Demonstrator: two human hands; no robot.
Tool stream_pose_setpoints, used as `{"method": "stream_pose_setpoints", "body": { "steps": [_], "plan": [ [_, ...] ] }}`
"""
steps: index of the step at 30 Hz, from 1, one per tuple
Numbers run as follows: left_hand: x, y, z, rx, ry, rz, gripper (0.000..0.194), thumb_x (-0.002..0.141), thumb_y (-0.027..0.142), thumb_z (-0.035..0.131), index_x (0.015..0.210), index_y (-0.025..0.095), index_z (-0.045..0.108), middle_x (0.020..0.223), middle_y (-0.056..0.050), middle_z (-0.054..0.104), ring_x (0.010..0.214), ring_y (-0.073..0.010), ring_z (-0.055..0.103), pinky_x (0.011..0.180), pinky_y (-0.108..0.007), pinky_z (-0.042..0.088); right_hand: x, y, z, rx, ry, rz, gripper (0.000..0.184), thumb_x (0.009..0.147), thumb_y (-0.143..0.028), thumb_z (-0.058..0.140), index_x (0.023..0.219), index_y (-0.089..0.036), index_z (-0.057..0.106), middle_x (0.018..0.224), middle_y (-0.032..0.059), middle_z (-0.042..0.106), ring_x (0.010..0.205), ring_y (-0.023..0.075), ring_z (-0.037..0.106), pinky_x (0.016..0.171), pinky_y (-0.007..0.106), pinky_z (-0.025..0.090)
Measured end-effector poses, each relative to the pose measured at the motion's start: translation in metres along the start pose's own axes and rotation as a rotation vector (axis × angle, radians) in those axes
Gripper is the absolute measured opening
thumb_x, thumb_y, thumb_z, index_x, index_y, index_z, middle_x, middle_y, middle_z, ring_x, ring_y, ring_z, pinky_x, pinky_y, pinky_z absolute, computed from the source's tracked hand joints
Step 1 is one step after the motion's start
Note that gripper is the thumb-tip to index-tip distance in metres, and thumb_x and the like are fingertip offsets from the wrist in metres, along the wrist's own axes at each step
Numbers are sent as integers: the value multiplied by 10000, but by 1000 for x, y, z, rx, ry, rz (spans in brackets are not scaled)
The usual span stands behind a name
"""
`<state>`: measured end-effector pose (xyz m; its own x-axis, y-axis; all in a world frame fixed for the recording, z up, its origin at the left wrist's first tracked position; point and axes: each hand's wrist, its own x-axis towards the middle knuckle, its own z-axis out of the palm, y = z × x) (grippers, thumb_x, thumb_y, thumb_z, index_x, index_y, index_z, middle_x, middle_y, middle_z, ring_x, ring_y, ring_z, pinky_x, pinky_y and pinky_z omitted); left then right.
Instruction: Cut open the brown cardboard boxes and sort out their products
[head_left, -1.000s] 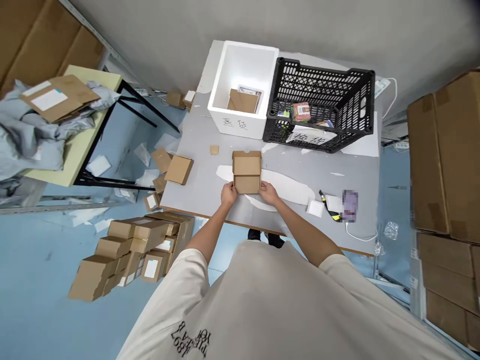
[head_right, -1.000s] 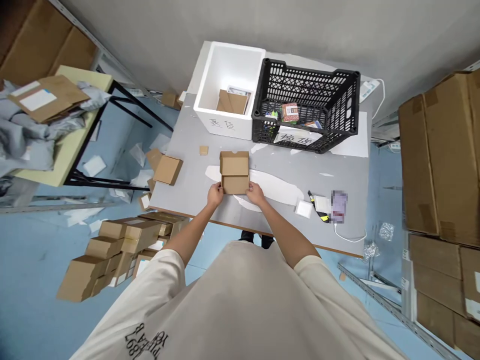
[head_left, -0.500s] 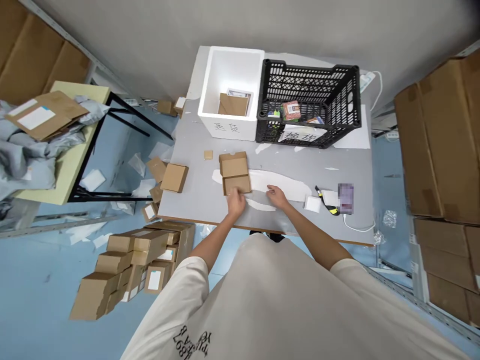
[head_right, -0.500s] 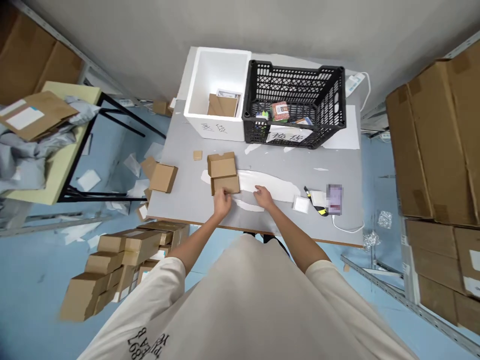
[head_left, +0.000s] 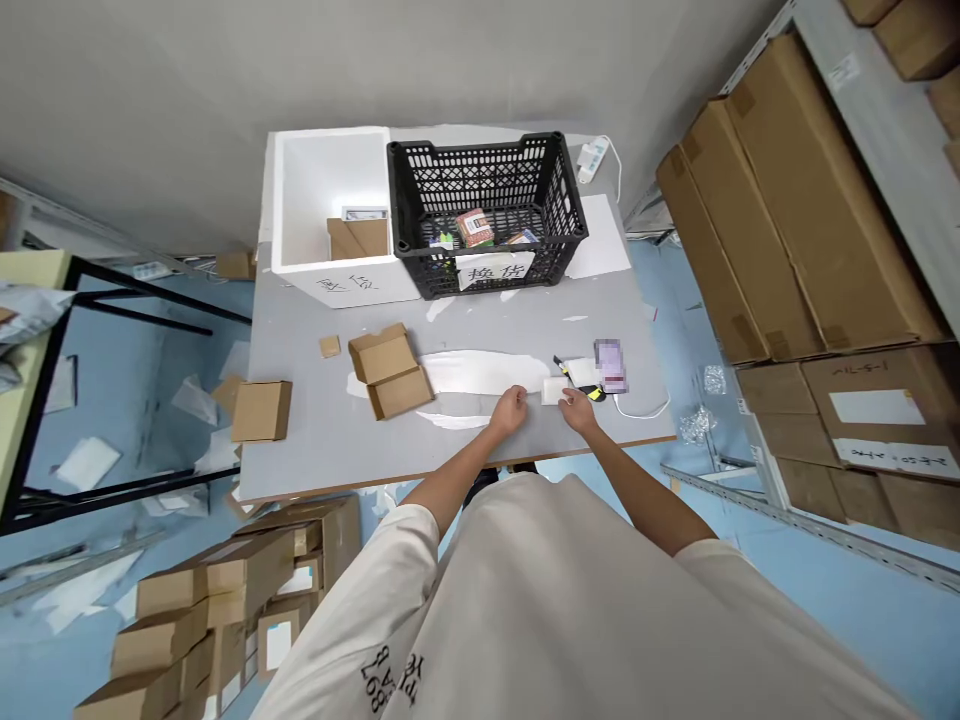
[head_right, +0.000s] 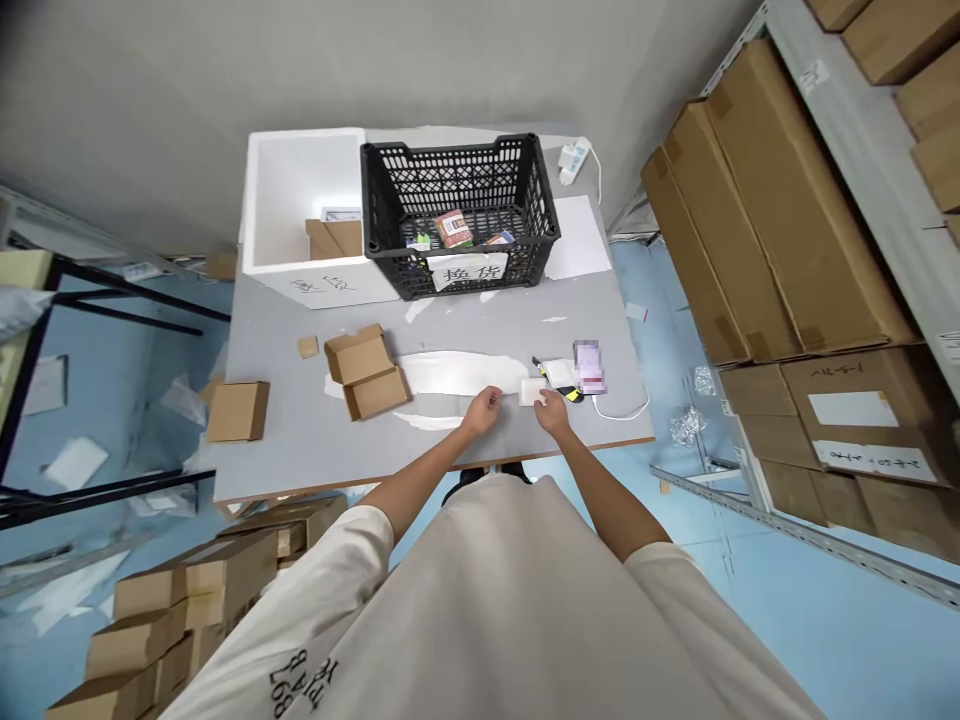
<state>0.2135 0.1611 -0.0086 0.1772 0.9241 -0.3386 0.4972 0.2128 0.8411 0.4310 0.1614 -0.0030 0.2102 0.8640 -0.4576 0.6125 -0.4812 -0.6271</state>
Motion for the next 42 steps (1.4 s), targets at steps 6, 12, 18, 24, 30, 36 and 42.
{"method": "stream_pose_setpoints", "body": {
  "steps": [6,12,18,24,30,36,42],
  "plan": [
    [17,14,51,-23,-70,-86,510,800,94,543,1305,169,553,1300,-128,648,1122,-254,645,1022,-417,502,8,22,-2,20,-11,6,488,793,-247,596,1270,-157,649,1359,127,623,1249,284,592,1144,438,413],
    [23,10,62,-113,-81,-134,605,790,94,523,1390,159,480,1302,-120,654,1176,-249,640,1058,-408,483,9,25,3,90,-78,-6,481,812,-253,598,1284,-178,645,1360,100,632,1163,241,650,1078,389,477],
    [8,-1,40,-78,-1,-186,573,799,138,570,1366,179,491,1327,-116,638,1160,-255,647,1039,-412,495,4,9,17,214,-196,20,456,803,-242,629,1255,-194,662,1299,83,684,1143,224,675,1047,373,501],
    [-3,-11,5,-87,108,-238,519,805,165,636,1309,172,515,1288,-127,639,1122,-240,649,1000,-382,510,2,-19,40,398,-236,5,352,783,-210,616,1129,-179,675,1226,99,714,1136,214,678,1021,371,520],
    [-12,-14,-22,47,186,-213,615,719,126,742,1304,176,558,1328,-153,561,1091,-232,641,988,-386,520,0,-44,51,481,-263,-17,318,757,-215,638,1072,-188,673,1103,81,740,1071,215,692,1005,396,530],
    [-12,-9,-37,88,201,-242,274,866,225,635,1126,174,702,1119,-106,692,953,-221,677,954,-367,530,2,-62,60,527,-295,-88,385,788,-202,613,1170,-189,657,1295,109,679,1229,213,625,1060,376,494],
    [-12,-8,-42,-27,211,-296,257,941,318,551,1099,194,712,1120,-73,743,1005,-218,682,968,-351,513,7,-64,68,460,-301,-110,504,799,-240,630,1301,-197,610,1390,123,621,1178,208,654,1039,379,510]
  ]
}}
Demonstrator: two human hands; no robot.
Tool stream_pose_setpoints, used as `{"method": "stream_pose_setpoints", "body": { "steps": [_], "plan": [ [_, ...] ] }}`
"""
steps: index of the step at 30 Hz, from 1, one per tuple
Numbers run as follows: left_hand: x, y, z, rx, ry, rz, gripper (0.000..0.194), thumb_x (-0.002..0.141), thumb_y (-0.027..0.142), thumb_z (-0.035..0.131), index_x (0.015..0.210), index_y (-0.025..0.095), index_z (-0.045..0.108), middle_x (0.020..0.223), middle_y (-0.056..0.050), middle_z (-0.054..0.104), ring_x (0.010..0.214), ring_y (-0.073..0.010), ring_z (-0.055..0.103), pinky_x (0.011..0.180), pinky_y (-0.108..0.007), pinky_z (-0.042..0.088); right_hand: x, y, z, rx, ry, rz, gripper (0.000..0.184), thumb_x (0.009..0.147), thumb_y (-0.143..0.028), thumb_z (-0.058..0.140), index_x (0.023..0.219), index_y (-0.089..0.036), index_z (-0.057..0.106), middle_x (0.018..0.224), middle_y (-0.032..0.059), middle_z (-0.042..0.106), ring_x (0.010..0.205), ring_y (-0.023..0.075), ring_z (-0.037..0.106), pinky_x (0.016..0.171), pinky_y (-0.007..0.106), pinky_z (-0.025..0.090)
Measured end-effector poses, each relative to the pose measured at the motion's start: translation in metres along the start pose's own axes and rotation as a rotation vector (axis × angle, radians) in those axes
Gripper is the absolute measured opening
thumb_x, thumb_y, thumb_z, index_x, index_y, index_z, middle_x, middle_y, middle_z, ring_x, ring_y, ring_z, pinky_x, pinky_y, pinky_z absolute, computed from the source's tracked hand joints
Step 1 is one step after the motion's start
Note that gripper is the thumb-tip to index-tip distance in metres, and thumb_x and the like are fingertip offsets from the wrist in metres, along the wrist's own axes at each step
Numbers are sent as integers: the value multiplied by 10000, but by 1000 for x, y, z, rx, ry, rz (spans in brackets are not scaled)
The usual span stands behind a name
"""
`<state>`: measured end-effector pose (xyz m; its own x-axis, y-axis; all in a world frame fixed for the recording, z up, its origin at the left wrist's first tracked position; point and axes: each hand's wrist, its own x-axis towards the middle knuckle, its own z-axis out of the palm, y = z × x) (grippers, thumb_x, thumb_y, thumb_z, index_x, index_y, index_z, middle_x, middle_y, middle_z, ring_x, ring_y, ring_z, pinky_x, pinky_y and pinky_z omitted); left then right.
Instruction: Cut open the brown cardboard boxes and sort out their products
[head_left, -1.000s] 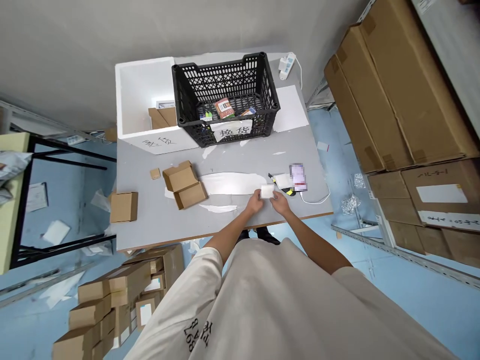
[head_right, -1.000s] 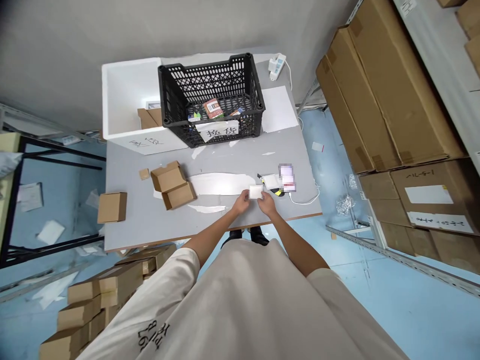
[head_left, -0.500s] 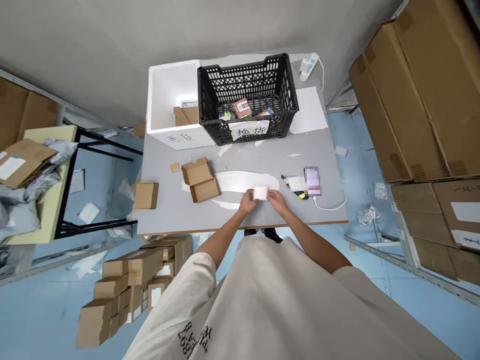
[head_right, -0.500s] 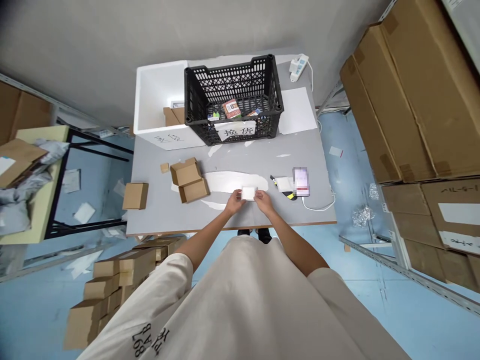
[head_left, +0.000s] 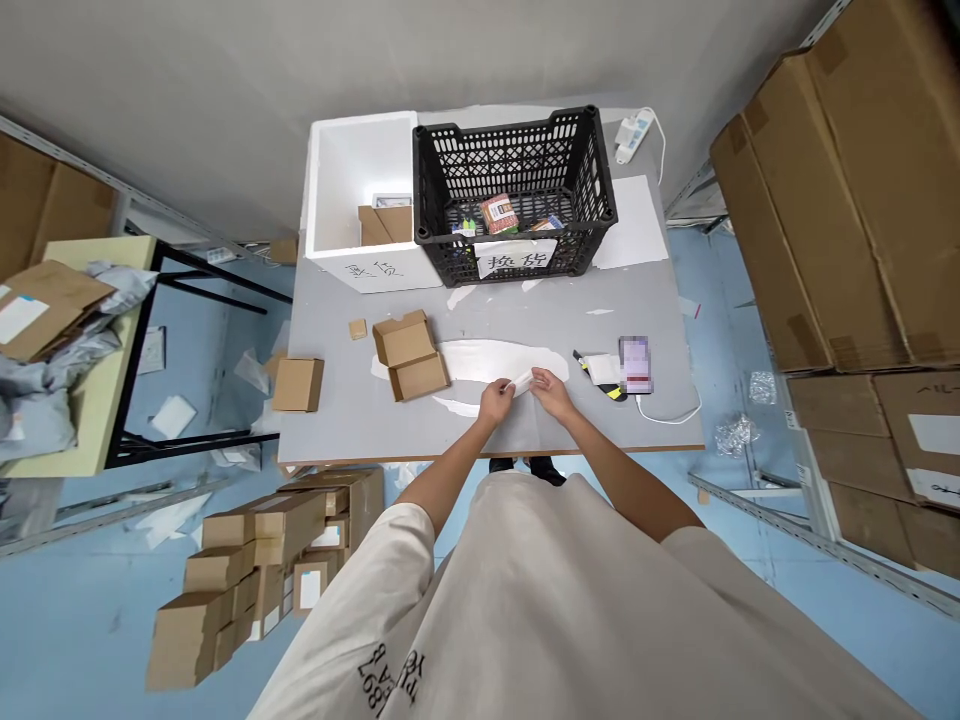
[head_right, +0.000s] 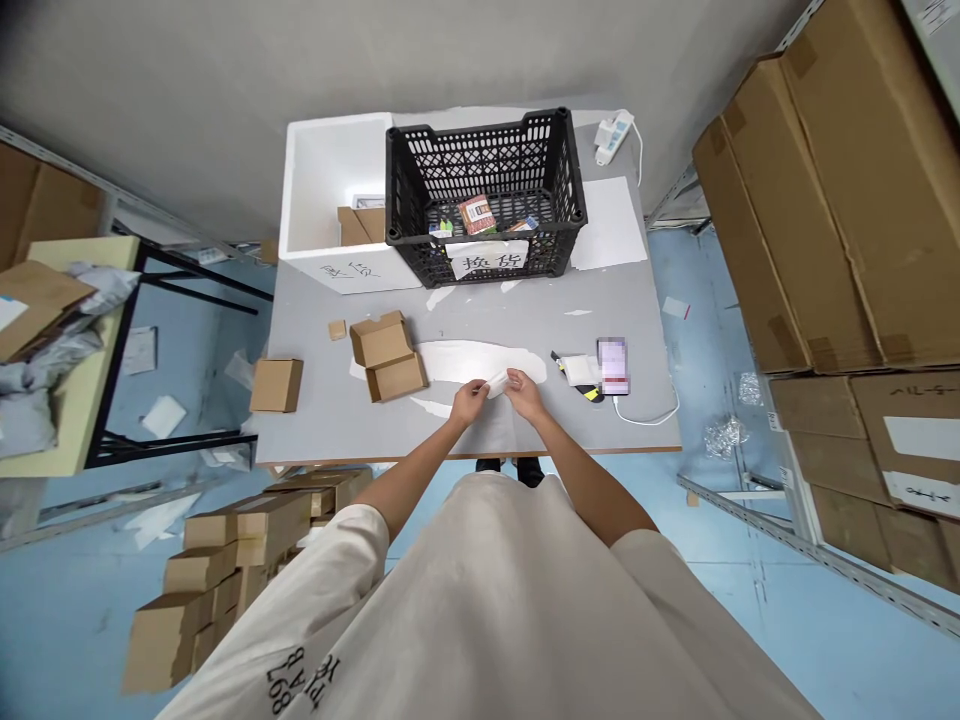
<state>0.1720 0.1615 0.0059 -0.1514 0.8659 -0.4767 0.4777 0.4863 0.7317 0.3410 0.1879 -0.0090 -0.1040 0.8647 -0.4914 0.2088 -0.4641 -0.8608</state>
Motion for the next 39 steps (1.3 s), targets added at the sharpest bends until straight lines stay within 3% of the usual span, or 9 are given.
{"method": "stream_pose_setpoints", "body": {
  "steps": [6,12,16,19,22,27,30,34,39],
  "plan": [
    [4,-8,-4,5,12,-58,287,866,210,597,1140,170,671,1127,-85,725,964,-210,682,938,-342,526,6,6,3,-105,21,-47,429,809,-191,566,1230,-177,647,1290,117,677,1150,195,664,1070,377,491],
    [16,-15,-9,-44,42,-39,480,736,-2,542,1173,178,628,1133,-67,709,944,-181,675,915,-317,540,10,6,4,-217,49,-69,366,849,-192,533,1194,-219,651,1241,58,703,1170,178,655,1085,377,484],
    [19,-17,-20,76,105,35,561,709,-44,469,1194,190,626,1220,-85,670,1079,-201,655,980,-331,506,13,4,7,-203,39,-54,371,847,-185,544,1204,-216,639,1258,74,696,1154,183,664,1065,385,500],
    [15,-15,-33,299,146,144,589,704,-42,453,1193,226,643,1290,-82,642,1236,-246,575,1064,-398,428,14,3,9,-209,25,-36,376,840,-167,538,1201,-207,636,1208,78,714,1130,179,674,1059,380,502],
    [7,-13,-43,465,103,203,525,749,-16,450,1157,233,665,1226,-86,680,1287,-276,526,1095,-460,342,13,3,11,-235,4,-36,377,846,-171,524,1204,-216,633,1149,59,728,1102,175,681,1040,377,512],
    [-4,-18,-51,609,58,202,294,903,195,487,1146,215,652,1246,-121,674,1398,-322,402,1125,-544,239,11,-1,12,-374,17,-63,324,844,-166,514,1126,-204,669,1224,77,677,1090,190,669,1022,373,517],
    [-7,-24,-51,669,29,202,289,912,255,528,1184,224,622,1363,-124,612,1473,-338,291,1153,-584,181,12,-5,14,-501,5,-121,289,836,-147,506,1040,-201,703,1244,84,645,1164,201,627,1085,375,465],
    [-9,-28,-50,683,-22,248,297,927,218,505,1209,224,600,1417,-122,563,1425,-319,360,1119,-535,273,14,-6,17,-586,-37,-160,342,833,-130,495,1091,-207,706,1249,80,639,1177,203,606,1104,373,440],
    [-5,-32,-43,675,-90,201,301,937,227,500,1222,209,595,1352,-123,582,1234,-302,522,1004,-450,408,18,-10,18,-824,-81,-232,434,853,-134,509,1256,-203,656,1318,105,609,1188,254,571,1041,417,461]
  ]
}}
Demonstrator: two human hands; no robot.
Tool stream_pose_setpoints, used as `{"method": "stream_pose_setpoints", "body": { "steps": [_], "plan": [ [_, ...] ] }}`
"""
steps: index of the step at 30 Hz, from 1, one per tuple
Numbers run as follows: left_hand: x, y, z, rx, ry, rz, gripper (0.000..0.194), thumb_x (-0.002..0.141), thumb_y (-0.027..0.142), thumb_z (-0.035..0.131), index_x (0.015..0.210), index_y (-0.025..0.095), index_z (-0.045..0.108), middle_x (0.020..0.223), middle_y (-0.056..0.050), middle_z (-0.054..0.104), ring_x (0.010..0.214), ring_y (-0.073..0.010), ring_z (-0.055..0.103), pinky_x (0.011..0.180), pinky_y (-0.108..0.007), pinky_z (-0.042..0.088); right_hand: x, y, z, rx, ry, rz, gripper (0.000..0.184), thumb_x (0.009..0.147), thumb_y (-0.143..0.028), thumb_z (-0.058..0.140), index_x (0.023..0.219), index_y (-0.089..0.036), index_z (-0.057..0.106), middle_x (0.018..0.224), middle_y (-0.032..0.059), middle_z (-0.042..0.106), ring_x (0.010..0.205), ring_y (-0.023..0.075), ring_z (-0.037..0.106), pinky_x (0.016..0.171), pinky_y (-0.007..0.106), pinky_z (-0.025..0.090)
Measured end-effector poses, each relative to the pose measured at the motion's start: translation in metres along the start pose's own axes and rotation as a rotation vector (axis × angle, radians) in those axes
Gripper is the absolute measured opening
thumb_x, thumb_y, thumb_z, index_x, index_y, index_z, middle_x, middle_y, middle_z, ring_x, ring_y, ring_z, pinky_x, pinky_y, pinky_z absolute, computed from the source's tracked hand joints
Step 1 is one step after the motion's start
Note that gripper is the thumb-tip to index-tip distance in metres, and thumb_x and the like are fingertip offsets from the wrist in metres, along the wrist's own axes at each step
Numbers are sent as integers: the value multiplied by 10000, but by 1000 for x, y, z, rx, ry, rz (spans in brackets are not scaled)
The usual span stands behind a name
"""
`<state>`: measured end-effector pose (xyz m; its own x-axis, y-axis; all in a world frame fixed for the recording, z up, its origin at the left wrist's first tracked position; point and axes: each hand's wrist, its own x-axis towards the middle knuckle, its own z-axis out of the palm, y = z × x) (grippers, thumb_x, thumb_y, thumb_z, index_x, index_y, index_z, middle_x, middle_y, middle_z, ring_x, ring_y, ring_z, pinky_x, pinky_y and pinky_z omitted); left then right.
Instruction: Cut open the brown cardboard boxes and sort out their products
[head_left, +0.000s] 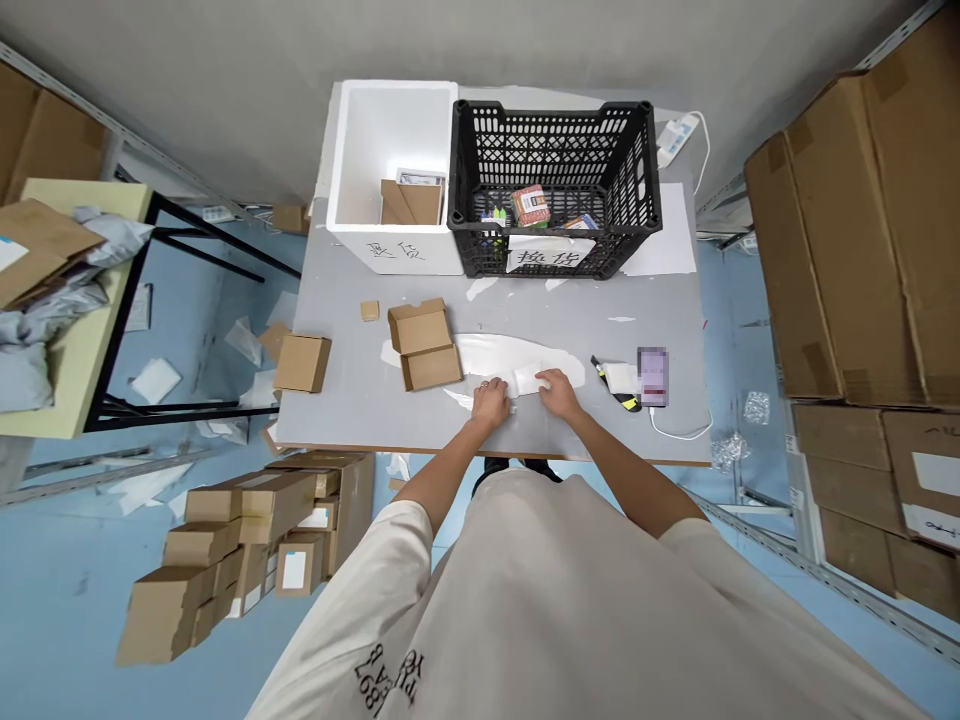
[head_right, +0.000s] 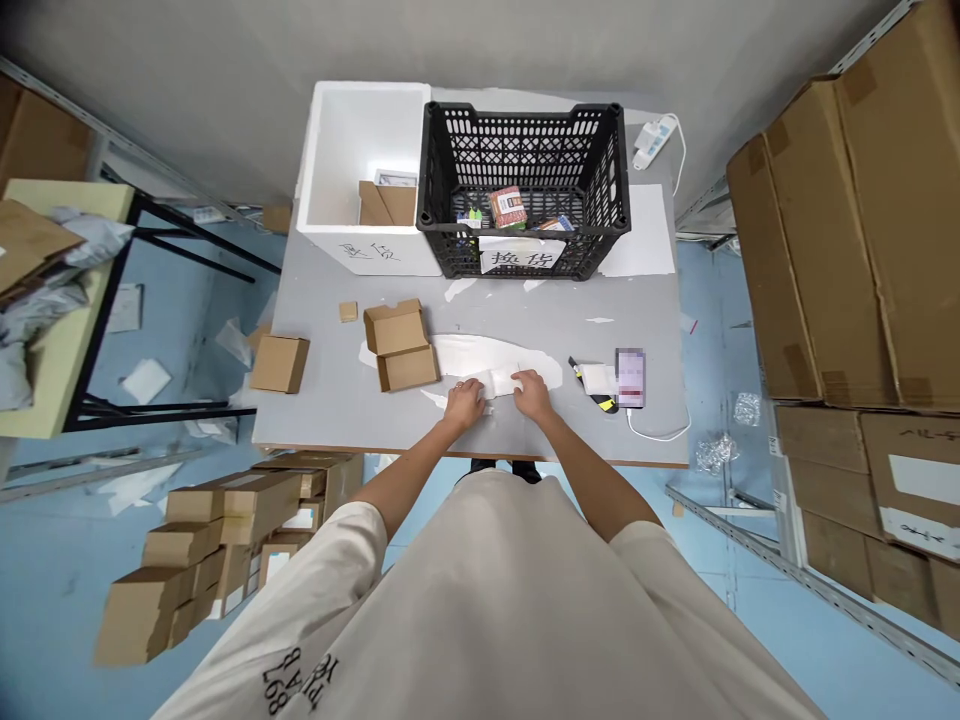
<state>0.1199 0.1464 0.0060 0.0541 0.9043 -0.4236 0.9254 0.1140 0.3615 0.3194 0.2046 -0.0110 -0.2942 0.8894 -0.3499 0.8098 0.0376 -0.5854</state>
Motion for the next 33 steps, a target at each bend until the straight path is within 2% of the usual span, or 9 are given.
{"method": "stream_pose_setpoints", "body": {
  "steps": [3,6,10,13,16,18,22,30,33],
  "plan": [
    [1,-1,6,-17,-5,8,354,934,206,490,1280,200,568,1440,-127,520,1238,-285,537,1007,-426,419,8,-5,-5,-194,-53,-141,518,865,-137,536,1375,-213,578,1473,108,518,1319,292,461,1080,446,393],
    [-3,-1,6,-2,17,19,382,928,195,494,1305,193,554,1519,-137,448,1331,-291,479,1075,-448,378,16,-13,-8,-324,-116,-226,481,897,-160,539,1374,-215,561,1476,111,517,1341,296,421,1097,441,337],
    [-12,0,-3,52,117,101,429,883,144,521,1308,196,550,1550,-134,401,1427,-316,353,1147,-487,290,14,-22,-5,-444,-105,-108,347,937,-287,565,1269,-189,582,1306,161,578,1209,319,482,1014,423,358],
    [-15,3,-9,41,118,117,413,894,143,499,1299,206,549,1440,-131,487,1305,-307,461,1063,-451,375,7,-24,0,-455,-75,44,313,980,-349,515,1235,-172,560,1241,164,576,1126,302,522,920,378,395],
    [-11,9,-6,18,59,167,376,915,142,470,1273,215,559,1322,-117,556,1198,-274,531,997,-404,424,2,-24,5,-441,-93,126,235,1018,-285,422,1159,-176,575,1163,137,598,1028,259,576,850,340,409],
    [-8,13,0,2,14,203,351,923,136,456,1248,208,568,1281,-112,580,1176,-263,548,982,-391,435,1,-23,7,-434,-91,132,223,1015,-323,449,1131,-182,577,1145,125,604,1011,254,589,838,338,419],
    [-4,19,11,-9,-23,201,358,914,101,441,1241,179,564,1263,-121,594,1183,-262,556,968,-384,441,-1,-24,9,-422,-89,105,364,932,-464,611,1156,-181,566,1182,143,593,1046,290,585,843,365,450],
    [-6,24,11,55,-43,189,334,900,111,479,1213,174,578,1308,-137,564,1221,-283,523,1001,-410,417,-2,-25,8,-439,-113,82,243,989,-221,440,1171,-182,596,1160,178,603,1056,295,608,912,411,442],
    [-3,26,12,54,-40,169,307,915,128,475,1199,164,586,1274,-145,572,1194,-287,535,996,-419,415,-2,-25,5,-446,-133,54,262,993,-286,469,1198,-176,589,1195,186,594,1096,316,590,942,438,425]
  ]
}}
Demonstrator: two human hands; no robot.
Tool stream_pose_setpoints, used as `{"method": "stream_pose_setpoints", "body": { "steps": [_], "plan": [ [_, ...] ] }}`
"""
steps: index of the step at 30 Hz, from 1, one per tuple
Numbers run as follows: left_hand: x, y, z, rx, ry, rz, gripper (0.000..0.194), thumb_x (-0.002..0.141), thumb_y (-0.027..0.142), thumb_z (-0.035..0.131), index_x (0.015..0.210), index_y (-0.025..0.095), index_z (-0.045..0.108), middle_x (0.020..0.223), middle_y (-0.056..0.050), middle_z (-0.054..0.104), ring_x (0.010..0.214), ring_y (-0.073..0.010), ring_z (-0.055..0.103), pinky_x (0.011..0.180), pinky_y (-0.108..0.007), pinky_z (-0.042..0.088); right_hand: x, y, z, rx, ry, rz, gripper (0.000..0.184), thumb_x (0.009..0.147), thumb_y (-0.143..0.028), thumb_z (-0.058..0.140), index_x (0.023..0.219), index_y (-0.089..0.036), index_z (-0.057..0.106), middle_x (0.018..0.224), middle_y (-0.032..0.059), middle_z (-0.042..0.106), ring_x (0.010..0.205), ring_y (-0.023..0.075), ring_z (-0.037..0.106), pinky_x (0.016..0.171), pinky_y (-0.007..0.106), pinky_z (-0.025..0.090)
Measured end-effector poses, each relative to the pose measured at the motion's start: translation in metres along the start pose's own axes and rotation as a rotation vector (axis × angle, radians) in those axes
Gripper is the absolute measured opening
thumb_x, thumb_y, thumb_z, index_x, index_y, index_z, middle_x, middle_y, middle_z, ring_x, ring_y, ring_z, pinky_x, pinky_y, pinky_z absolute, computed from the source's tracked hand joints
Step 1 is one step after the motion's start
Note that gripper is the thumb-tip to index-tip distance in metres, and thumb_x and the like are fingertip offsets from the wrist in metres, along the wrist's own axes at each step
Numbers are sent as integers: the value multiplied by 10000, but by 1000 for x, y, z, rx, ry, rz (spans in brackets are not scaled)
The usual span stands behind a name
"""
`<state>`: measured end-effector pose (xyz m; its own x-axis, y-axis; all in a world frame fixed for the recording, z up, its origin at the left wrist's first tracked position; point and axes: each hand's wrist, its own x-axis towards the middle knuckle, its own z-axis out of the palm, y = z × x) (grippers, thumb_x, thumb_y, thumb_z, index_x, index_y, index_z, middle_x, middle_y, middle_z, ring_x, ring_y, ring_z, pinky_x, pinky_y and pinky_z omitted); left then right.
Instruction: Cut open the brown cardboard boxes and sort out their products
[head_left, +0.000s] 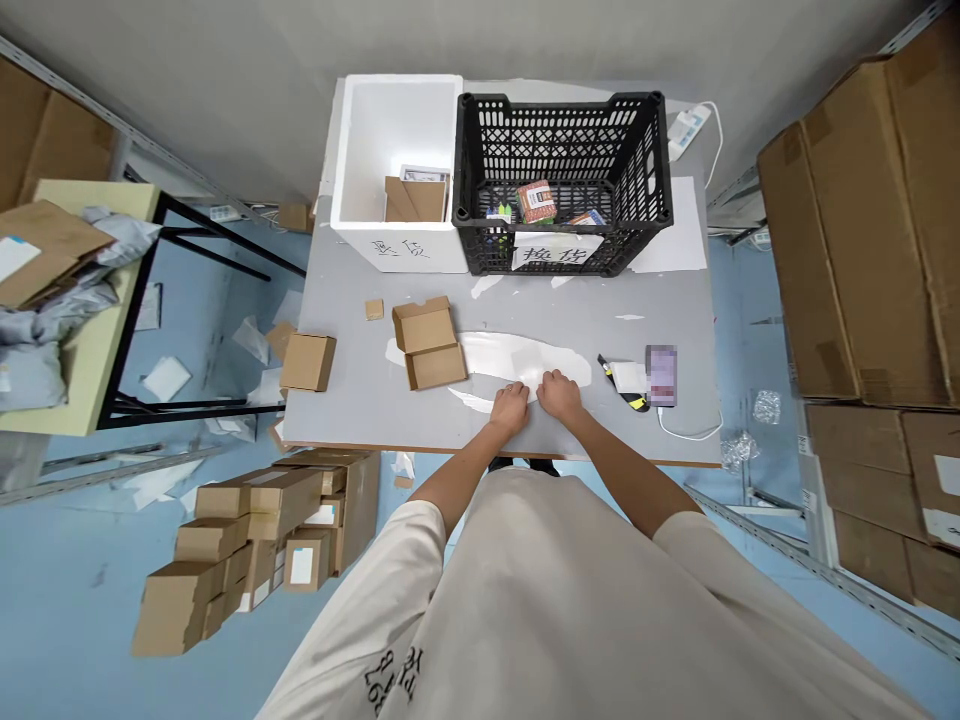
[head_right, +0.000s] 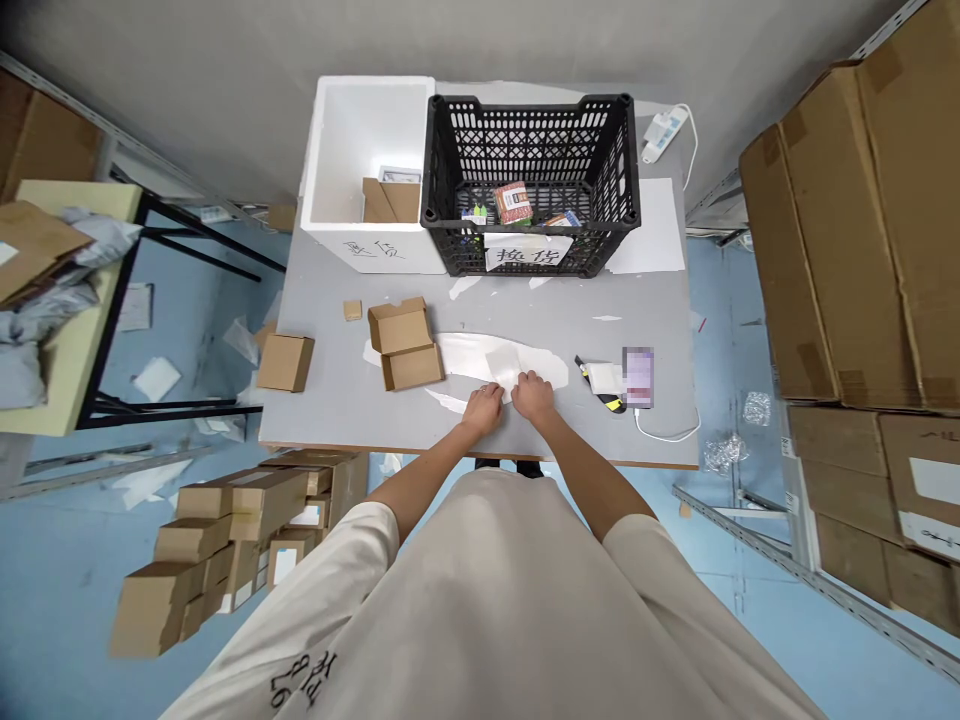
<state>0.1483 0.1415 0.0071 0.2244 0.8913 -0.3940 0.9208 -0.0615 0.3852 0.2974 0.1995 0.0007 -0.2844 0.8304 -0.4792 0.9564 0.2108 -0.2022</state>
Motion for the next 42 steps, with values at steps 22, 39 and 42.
{"method": "stream_pose_setpoints", "body": {
  "steps": [22,39,42],
  "plan": [
    [19,16,-3,137,11,-30,273,964,204,465,1203,186,596,1232,-177,587,1203,-331,490,996,-471,347,-9,59,2,475,120,448,98,797,-244,516,848,-232,599,735,32,642,642,189,578,585,278,463],
    [-3,-15,5,-366,32,-703,327,970,331,355,950,259,674,970,-76,750,927,-262,691,757,-349,479,-13,41,2,160,-19,-71,533,964,-263,466,1491,-190,449,1448,158,521,1281,338,475,1049,452,392],
    [-6,-25,6,-369,-4,-718,317,959,305,366,894,257,674,933,-74,751,894,-256,695,731,-343,486,-10,40,-1,110,-31,-81,588,968,-288,469,1541,-186,383,1428,172,519,1245,348,485,1019,446,406]
  ]
}}
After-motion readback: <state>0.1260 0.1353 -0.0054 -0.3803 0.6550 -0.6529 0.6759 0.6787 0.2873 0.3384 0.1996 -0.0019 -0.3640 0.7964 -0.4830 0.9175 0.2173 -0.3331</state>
